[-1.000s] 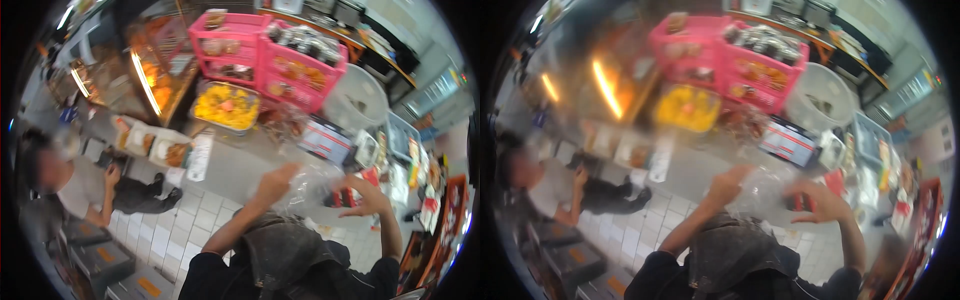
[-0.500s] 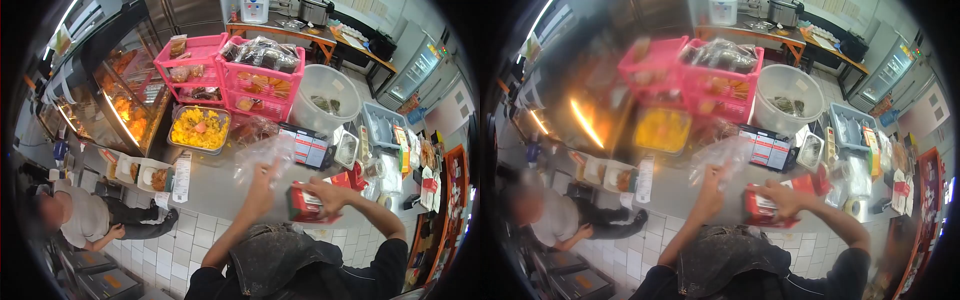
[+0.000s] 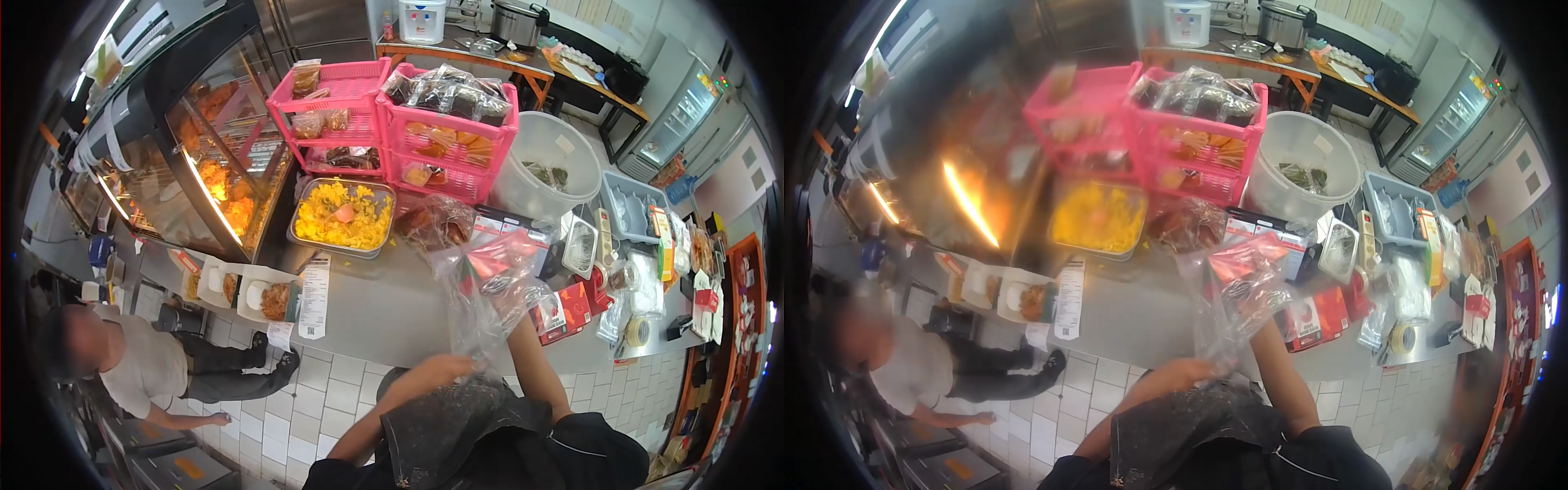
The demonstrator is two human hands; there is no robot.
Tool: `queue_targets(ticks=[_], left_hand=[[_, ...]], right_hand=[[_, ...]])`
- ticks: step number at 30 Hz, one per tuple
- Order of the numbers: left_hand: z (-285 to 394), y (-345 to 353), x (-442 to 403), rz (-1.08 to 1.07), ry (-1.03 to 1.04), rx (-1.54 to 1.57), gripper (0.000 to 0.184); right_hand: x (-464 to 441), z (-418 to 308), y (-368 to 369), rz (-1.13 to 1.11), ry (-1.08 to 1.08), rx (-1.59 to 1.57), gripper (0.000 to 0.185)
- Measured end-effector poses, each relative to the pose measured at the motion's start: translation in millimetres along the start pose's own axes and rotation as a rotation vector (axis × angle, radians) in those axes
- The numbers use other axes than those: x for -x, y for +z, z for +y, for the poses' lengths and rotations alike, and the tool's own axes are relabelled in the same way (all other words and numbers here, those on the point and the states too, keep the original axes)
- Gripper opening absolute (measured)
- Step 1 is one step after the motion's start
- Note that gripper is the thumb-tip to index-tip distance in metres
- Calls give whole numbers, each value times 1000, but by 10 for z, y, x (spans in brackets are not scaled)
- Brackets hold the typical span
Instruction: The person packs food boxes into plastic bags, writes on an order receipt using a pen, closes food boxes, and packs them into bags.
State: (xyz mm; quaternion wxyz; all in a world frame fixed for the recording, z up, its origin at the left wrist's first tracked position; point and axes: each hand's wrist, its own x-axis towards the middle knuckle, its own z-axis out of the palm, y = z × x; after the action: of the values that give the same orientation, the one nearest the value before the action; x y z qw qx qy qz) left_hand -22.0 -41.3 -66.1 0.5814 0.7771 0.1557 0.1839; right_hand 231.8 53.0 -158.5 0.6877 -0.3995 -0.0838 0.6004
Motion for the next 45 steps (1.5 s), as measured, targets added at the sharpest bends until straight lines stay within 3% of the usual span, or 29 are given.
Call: queue_targets(ticks=[1, 4, 7, 8, 10, 12, 14, 16, 18, 21, 24, 25, 26, 28, 33, 35, 37, 39, 41, 43, 45], left_hand=[[46, 57, 3, -26, 154, -90, 50], [600, -201, 41, -200, 59, 168, 50], [879, -595, 135, -59, -73, 45, 46], [865, -656, 106, 76, -172, 105, 45], [809, -749, 49, 341, -373, 221, 44], [541, -844, 3, 459, -376, 398, 43], [419, -916, 9, 544, -354, 479, 44], [404, -963, 37, 599, -304, 470, 44], [485, -951, 23, 667, -281, 481, 43], [499, -940, 91, 676, -282, 530, 44], [585, -948, 229, 603, -294, 706, 50], [622, -954, 263, 570, -296, 781, 54], [624, -952, 265, 563, -303, 754, 57], [633, -928, 269, 540, -331, 699, 64], [535, -921, 244, 432, -303, 673, 74], [552, -945, 243, 449, -263, 709, 75], [535, -1004, 283, 487, -226, 803, 75], [413, -1002, 311, 496, -247, 837, 76], [384, -995, 299, 515, -250, 865, 77], [432, -985, 269, 553, -235, 885, 78], [369, -981, 261, 593, -192, 914, 74]], right_hand=[[133, 57, -39, -22, 22, -63, 50], [579, 229, -182, -46, 154, -195, 55], [1159, 342, -383, 13, 387, -226, 58], [1317, 323, -414, 29, 457, -238, 59], [1623, 89, -219, -20, 531, -16, 61], [2002, -482, 317, -148, 535, 461, 64], [1999, -1082, 546, -657, -219, 1523, 79], [1812, -1478, 374, -538, -289, 1562, 87], [1605, -1629, 84, -388, -449, 2243, 99], [1171, -1654, -525, -573, -544, 2532, 102], [1102, -1790, -151, -427, -207, 2305, 102], [1172, -1827, 28, -386, -356, 2168, 98], [1330, -1897, 421, -315, -299, 2018, 101], [1585, -1961, 870, -378, -279, 1409, 112], [1367, -860, 501, -744, -598, 1525, 108], [1278, -600, 757, -847, -624, 1446, 109], [1195, -354, 975, -863, -493, 1593, 110], [1177, -28, 812, -802, -285, 2085, 107], [1273, 136, 632, -750, -481, 1989, 88], [1376, -75, 652, -756, -566, 1776, 70], [1558, -807, 967, -745, -377, 1640, 72]])
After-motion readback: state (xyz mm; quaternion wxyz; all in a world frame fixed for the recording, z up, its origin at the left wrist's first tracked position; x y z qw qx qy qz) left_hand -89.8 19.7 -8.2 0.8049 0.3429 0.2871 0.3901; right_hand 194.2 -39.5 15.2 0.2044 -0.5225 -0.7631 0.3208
